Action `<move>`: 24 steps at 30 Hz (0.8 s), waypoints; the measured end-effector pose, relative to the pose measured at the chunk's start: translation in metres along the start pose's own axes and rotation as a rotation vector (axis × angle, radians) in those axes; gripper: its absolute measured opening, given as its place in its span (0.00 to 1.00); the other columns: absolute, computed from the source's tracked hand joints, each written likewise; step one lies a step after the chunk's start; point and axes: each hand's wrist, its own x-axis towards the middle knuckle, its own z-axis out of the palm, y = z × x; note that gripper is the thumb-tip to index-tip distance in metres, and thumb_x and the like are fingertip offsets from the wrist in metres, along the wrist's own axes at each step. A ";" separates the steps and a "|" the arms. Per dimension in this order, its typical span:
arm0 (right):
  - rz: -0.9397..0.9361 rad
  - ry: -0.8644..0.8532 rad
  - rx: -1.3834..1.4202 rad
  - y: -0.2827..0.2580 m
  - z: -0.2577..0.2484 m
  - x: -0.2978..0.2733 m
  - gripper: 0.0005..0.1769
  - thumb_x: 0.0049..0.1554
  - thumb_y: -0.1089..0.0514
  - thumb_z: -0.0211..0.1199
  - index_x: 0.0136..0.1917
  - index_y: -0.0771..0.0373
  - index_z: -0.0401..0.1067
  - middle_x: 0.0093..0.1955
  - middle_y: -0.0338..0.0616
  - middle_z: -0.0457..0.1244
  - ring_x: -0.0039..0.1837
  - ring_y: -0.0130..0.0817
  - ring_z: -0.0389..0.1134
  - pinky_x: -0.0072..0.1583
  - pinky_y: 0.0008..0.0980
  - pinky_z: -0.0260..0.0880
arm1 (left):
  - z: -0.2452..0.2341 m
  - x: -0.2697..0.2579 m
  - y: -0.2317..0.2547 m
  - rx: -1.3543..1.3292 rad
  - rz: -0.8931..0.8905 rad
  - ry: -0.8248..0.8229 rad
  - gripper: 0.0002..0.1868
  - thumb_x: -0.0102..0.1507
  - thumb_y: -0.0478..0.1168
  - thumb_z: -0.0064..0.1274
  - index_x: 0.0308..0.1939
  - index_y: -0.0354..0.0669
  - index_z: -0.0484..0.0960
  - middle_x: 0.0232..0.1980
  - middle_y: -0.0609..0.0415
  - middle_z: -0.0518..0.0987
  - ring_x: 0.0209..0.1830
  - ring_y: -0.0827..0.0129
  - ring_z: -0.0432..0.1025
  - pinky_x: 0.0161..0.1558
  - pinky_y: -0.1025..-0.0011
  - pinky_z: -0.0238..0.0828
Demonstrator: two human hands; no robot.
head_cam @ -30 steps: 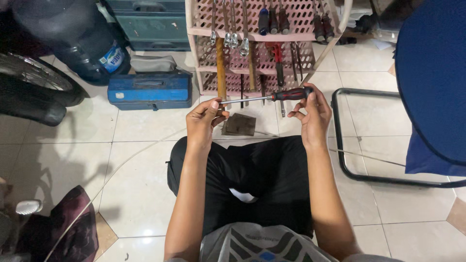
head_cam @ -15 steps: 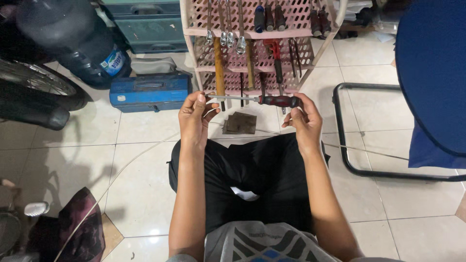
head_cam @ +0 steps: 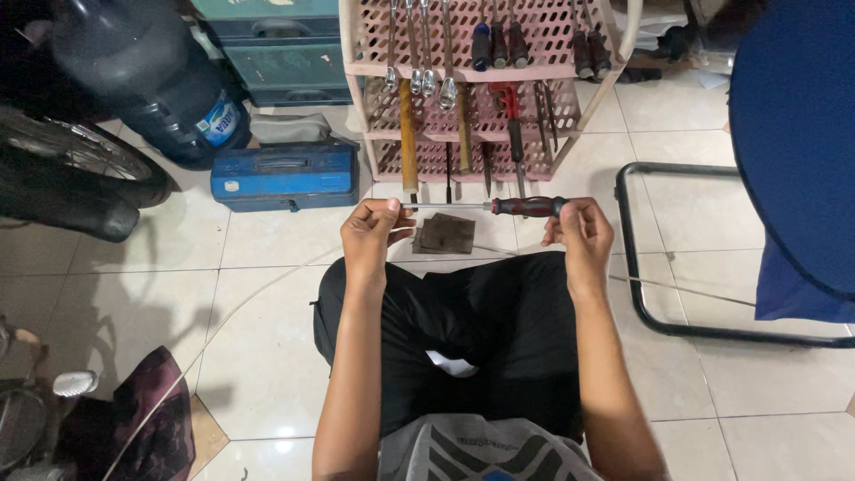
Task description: The person sits on the floor and wipes several screwdrivers with a cloth, cleaning the handles and shafts before placing them back into a pink plastic tool rack.
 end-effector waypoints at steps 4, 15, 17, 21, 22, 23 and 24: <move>-0.043 -0.010 -0.059 -0.010 0.001 0.012 0.18 0.68 0.47 0.60 0.48 0.65 0.67 0.40 0.39 0.62 0.37 0.27 0.65 0.42 0.28 0.70 | 0.001 -0.002 -0.006 0.030 -0.043 0.001 0.11 0.67 0.43 0.58 0.38 0.38 0.80 0.36 0.50 0.85 0.36 0.67 0.81 0.39 0.70 0.81; 0.195 -0.022 0.074 -0.005 0.025 -0.009 0.20 0.64 0.52 0.59 0.64 0.64 0.69 0.46 0.43 0.66 0.37 0.26 0.66 0.39 0.30 0.72 | -0.007 0.003 0.004 -0.060 0.067 0.025 0.08 0.66 0.38 0.60 0.42 0.35 0.82 0.37 0.51 0.84 0.35 0.67 0.80 0.41 0.70 0.81; 0.214 -0.029 0.069 0.000 0.028 -0.016 0.21 0.64 0.52 0.58 0.66 0.65 0.69 0.48 0.45 0.66 0.38 0.27 0.66 0.39 0.30 0.72 | -0.008 0.004 0.006 -0.056 0.086 0.033 0.09 0.65 0.38 0.60 0.44 0.35 0.83 0.37 0.51 0.84 0.34 0.68 0.80 0.41 0.70 0.81; 0.249 -0.033 0.054 0.007 0.032 -0.026 0.22 0.64 0.55 0.58 0.68 0.66 0.68 0.49 0.46 0.67 0.38 0.27 0.67 0.40 0.30 0.73 | -0.009 0.004 0.008 -0.012 0.095 0.083 0.10 0.64 0.38 0.62 0.45 0.34 0.85 0.39 0.52 0.83 0.33 0.70 0.79 0.38 0.70 0.82; 0.252 -0.036 0.053 0.008 0.033 -0.028 0.22 0.64 0.55 0.58 0.69 0.65 0.68 0.49 0.45 0.66 0.38 0.27 0.67 0.40 0.30 0.73 | -0.009 0.004 0.009 -0.013 0.099 0.078 0.11 0.64 0.39 0.62 0.45 0.34 0.85 0.39 0.52 0.83 0.33 0.70 0.78 0.38 0.70 0.81; 0.254 -0.039 0.052 0.008 0.033 -0.030 0.22 0.65 0.55 0.58 0.69 0.65 0.68 0.49 0.45 0.65 0.39 0.27 0.67 0.40 0.31 0.74 | -0.009 0.004 0.009 -0.013 0.103 0.072 0.11 0.64 0.39 0.62 0.45 0.33 0.85 0.39 0.52 0.82 0.33 0.70 0.78 0.38 0.70 0.81; 0.247 -0.033 0.053 0.007 0.033 -0.031 0.22 0.65 0.56 0.58 0.69 0.65 0.67 0.50 0.45 0.65 0.39 0.27 0.66 0.40 0.31 0.74 | -0.010 0.004 0.009 -0.014 0.107 0.070 0.11 0.65 0.39 0.63 0.46 0.33 0.86 0.39 0.51 0.82 0.33 0.70 0.78 0.39 0.70 0.81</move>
